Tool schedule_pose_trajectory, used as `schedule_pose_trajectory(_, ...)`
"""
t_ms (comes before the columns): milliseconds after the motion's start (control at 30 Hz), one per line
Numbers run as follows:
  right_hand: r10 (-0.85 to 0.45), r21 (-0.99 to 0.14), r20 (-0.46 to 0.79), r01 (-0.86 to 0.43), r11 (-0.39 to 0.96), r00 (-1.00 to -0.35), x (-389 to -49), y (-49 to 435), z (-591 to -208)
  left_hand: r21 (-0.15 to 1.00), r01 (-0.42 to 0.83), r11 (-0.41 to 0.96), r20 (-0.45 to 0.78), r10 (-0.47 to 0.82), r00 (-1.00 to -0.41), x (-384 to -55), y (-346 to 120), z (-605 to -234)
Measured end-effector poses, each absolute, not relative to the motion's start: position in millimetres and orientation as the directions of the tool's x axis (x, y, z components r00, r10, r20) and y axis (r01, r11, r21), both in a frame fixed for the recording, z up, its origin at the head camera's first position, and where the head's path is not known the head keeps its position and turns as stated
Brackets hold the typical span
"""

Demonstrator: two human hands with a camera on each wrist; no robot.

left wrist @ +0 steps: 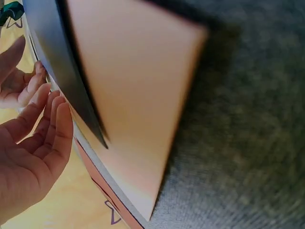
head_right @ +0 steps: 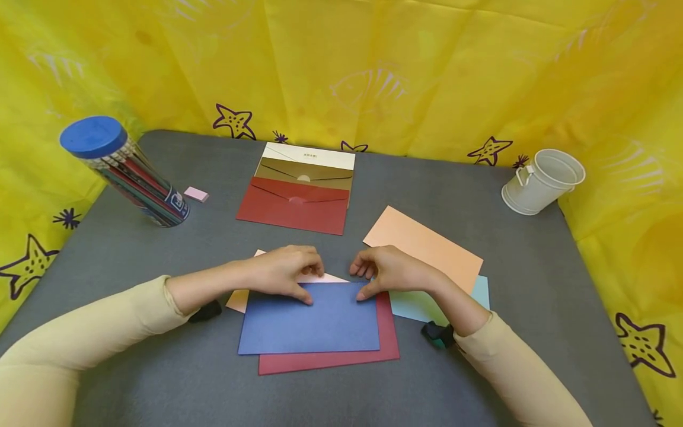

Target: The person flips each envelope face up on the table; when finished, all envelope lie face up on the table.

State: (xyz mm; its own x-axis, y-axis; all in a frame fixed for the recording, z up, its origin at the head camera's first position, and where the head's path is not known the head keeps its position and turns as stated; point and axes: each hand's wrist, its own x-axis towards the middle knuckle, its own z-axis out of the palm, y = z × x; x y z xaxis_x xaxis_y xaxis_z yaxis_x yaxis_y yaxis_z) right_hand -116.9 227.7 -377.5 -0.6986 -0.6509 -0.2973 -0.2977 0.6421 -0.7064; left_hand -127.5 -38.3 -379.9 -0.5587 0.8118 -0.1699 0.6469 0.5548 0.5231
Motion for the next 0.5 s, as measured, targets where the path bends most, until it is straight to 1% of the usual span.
schedule_pose_trajectory(167, -0.662, -0.657, -0.28, -0.364, 0.66, -0.695, -112, 226, -379, 0.545, 0.614, 0.571, -0.235, 0.807, -0.542, -129, -37, -381)
schedule_pose_trajectory(300, -0.674, -0.616, -0.269, -0.415, 0.67, -0.688, -108, 225, -381, 0.537, 0.61, 0.583, -0.271, 0.803, -0.53, -129, -37, -382)
schedule_pose_trajectory(500, -0.677, -0.575, -0.256, -0.454, 0.68, -0.69, -105, 222, -384, 0.526, 0.602, 0.6, -0.269, 0.789, -0.552, -129, -37, -384)
